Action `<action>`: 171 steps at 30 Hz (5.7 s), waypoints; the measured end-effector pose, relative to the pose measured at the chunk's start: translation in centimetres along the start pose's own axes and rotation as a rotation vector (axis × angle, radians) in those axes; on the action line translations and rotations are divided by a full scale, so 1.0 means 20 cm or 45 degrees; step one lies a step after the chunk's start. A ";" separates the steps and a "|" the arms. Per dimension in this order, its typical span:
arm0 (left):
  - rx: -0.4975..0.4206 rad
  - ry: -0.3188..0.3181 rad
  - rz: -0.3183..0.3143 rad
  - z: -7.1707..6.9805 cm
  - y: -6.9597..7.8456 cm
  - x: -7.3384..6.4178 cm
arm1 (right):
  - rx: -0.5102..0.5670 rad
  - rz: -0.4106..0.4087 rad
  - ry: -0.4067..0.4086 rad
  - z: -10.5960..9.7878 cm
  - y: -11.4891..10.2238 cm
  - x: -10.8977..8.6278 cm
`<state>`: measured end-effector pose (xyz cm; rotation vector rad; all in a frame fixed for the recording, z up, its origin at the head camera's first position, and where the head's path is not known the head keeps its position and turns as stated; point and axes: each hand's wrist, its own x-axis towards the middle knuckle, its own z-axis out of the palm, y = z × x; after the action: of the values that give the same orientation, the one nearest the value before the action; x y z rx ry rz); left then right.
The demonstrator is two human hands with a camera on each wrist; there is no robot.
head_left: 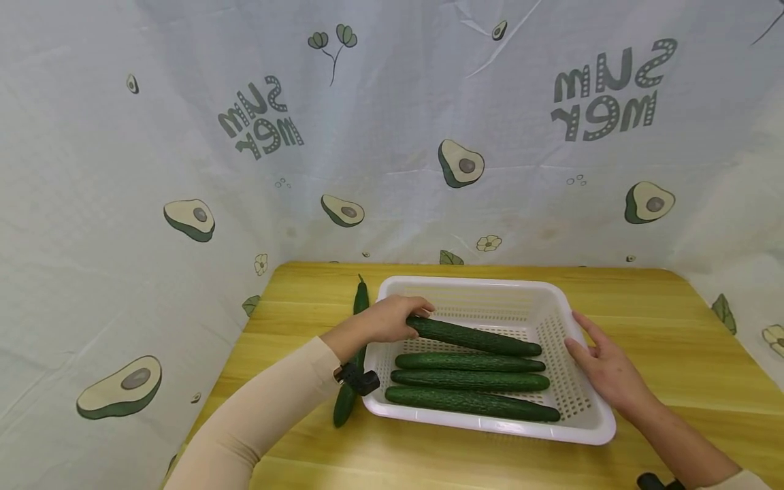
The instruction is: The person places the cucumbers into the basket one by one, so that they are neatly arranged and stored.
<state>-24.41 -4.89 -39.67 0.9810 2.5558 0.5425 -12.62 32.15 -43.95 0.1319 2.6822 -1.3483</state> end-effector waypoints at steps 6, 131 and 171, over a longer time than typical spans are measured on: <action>-0.065 0.054 0.021 -0.04 -0.04 -0.08 | 0.005 -0.013 -0.002 0.00 0.00 0.00; 0.386 0.516 0.128 -0.10 0.00 -0.21 | 0.033 -0.026 -0.015 0.00 0.00 0.00; 0.511 -0.157 -0.103 -0.13 0.04 0.16 | 0.087 -0.053 -0.029 0.01 0.01 -0.02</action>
<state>-27.44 -2.66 -37.66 0.9931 2.6295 -0.0592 -12.19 32.13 -44.04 0.0673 2.6353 -1.4451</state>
